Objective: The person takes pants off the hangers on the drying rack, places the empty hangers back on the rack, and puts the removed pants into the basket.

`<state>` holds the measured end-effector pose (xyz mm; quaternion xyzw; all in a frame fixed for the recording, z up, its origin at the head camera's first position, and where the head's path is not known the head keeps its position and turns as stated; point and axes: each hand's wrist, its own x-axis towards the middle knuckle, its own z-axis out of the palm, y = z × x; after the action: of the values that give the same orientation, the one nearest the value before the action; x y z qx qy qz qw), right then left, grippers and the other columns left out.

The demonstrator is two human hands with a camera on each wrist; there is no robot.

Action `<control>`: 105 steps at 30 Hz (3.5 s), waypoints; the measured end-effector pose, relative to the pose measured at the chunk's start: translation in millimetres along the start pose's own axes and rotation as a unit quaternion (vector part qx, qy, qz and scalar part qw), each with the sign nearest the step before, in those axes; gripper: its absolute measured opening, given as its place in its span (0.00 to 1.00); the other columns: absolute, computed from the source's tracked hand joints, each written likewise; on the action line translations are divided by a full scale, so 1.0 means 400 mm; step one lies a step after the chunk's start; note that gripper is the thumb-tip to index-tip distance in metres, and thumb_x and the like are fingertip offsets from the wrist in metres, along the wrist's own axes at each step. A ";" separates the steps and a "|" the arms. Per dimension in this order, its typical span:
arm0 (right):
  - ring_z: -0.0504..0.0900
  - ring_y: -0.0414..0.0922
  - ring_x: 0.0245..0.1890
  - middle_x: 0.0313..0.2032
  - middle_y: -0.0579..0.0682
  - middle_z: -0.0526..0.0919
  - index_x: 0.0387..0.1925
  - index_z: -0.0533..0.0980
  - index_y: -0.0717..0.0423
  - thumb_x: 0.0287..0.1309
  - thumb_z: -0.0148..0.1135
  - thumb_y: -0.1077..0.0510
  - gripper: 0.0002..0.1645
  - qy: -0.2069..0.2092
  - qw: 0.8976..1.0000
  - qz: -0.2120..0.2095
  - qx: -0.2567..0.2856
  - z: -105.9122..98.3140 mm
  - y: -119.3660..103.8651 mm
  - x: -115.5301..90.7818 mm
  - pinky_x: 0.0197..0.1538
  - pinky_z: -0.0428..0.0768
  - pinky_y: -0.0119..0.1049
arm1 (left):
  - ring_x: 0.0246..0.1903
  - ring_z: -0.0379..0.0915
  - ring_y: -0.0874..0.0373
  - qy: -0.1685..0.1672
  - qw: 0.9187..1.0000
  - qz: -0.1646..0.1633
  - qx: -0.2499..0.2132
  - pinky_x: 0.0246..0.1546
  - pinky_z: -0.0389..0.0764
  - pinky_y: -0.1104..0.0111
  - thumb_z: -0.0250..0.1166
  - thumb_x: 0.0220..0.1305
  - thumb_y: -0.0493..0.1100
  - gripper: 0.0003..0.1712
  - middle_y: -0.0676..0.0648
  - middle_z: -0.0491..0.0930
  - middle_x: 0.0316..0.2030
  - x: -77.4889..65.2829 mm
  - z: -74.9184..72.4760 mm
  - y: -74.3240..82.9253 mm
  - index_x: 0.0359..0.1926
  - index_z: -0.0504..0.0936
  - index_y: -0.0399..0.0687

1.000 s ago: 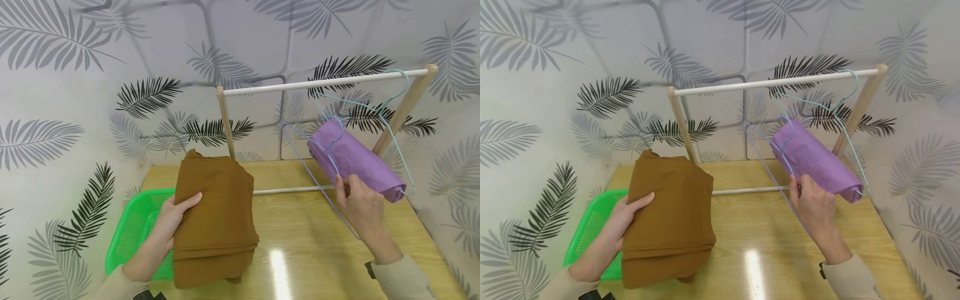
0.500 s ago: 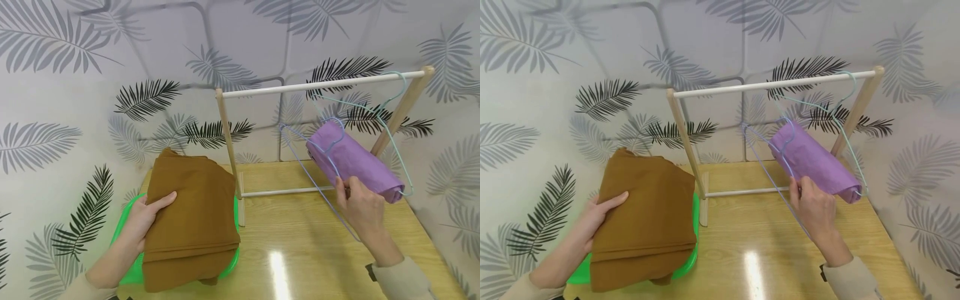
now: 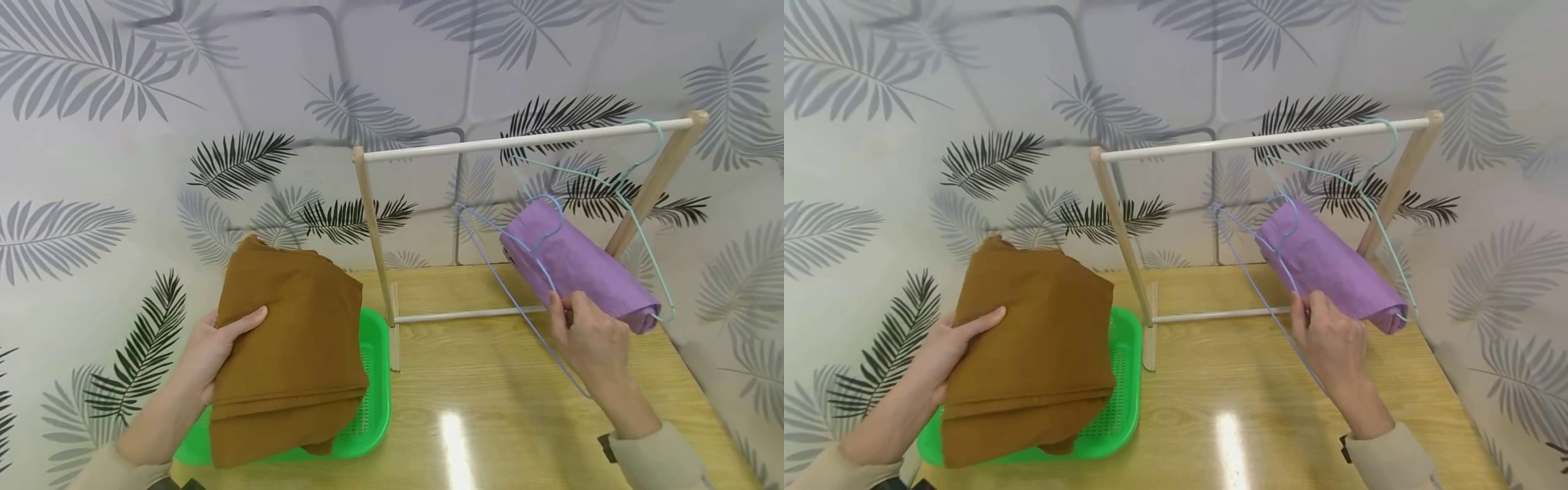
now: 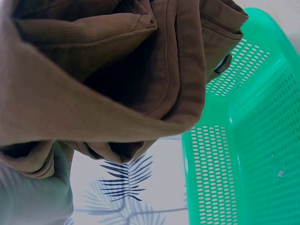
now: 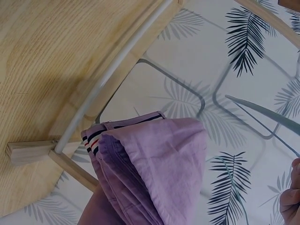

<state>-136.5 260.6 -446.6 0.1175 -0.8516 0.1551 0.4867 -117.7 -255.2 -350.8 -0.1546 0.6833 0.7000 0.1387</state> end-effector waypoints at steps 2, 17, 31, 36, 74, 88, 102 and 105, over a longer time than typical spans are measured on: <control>0.57 0.40 0.08 0.10 0.54 0.72 0.21 0.71 0.63 0.74 0.51 0.47 0.29 0.000 1.000 -0.001 -0.002 -0.001 0.001 0.000 0.12 0.52 0.33 | 0.32 0.88 0.62 0.002 1.000 -0.004 -0.006 0.39 0.90 0.65 0.71 0.71 0.53 0.23 0.60 0.87 0.34 0.012 -0.002 -0.011 0.58 0.69 0.58; 0.60 0.41 0.07 0.11 0.54 0.73 0.21 0.71 0.63 0.76 0.49 0.48 0.30 -0.010 1.000 -0.008 -0.014 -0.001 0.002 -0.002 0.11 0.54 0.33 | 0.32 0.88 0.62 -0.004 1.000 -0.030 0.002 0.39 0.90 0.65 0.70 0.72 0.54 0.26 0.59 0.87 0.34 0.086 -0.020 -0.087 0.60 0.67 0.55; 0.61 0.42 0.07 0.11 0.54 0.73 0.22 0.72 0.64 0.75 0.50 0.47 0.29 -0.003 1.000 -0.003 -0.007 0.003 0.001 -0.004 0.11 0.53 0.34 | 0.34 0.88 0.61 -0.006 0.999 -0.038 0.017 0.42 0.90 0.63 0.70 0.71 0.56 0.27 0.59 0.86 0.36 0.110 -0.039 -0.114 0.62 0.67 0.58; 0.62 0.42 0.07 0.11 0.54 0.73 0.22 0.72 0.63 0.75 0.51 0.47 0.29 0.000 1.000 -0.003 -0.004 0.004 0.005 -0.008 0.11 0.54 0.34 | 0.34 0.88 0.61 -0.009 0.999 -0.041 0.019 0.41 0.90 0.63 0.69 0.72 0.55 0.26 0.59 0.86 0.36 0.112 -0.049 -0.121 0.62 0.66 0.60; 0.59 0.40 0.07 0.10 0.53 0.72 0.20 0.72 0.63 0.74 0.51 0.47 0.29 -0.001 1.000 -0.006 -0.002 0.002 0.011 -0.017 0.12 0.51 0.30 | 0.34 0.85 0.61 0.021 0.983 -0.027 0.179 0.40 0.88 0.62 0.69 0.71 0.60 0.47 0.58 0.84 0.37 0.179 -0.145 -0.185 0.76 0.59 0.40; 0.60 0.40 0.07 0.11 0.54 0.73 0.21 0.71 0.64 0.78 0.48 0.47 0.31 -0.014 1.000 -0.017 -0.015 -0.006 0.010 -0.014 0.11 0.53 0.31 | 0.33 0.85 0.60 0.032 0.969 0.002 0.245 0.38 0.88 0.62 0.68 0.71 0.60 0.45 0.55 0.85 0.36 0.197 -0.182 -0.202 0.74 0.63 0.34; 0.60 0.40 0.07 0.11 0.54 0.73 0.22 0.72 0.64 0.79 0.48 0.46 0.32 -0.008 1.000 -0.012 -0.007 -0.004 0.009 -0.014 0.11 0.53 0.32 | 0.37 0.84 0.60 0.039 0.957 -0.005 0.287 0.41 0.87 0.63 0.67 0.73 0.60 0.47 0.41 0.84 0.52 0.221 -0.217 -0.239 0.76 0.60 0.33; 0.60 0.40 0.07 0.10 0.53 0.73 0.21 0.72 0.64 0.79 0.47 0.45 0.32 -0.006 1.000 -0.014 -0.006 -0.003 0.013 -0.015 0.12 0.52 0.31 | 0.37 0.84 0.60 0.042 0.955 -0.003 0.293 0.40 0.87 0.64 0.66 0.74 0.59 0.46 0.40 0.84 0.51 0.226 -0.222 -0.245 0.76 0.61 0.32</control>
<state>-134.5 265.9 -452.0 0.1278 -0.8538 0.1420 0.4843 -158.3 -342.8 -478.7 -0.1380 0.8633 0.4614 0.1512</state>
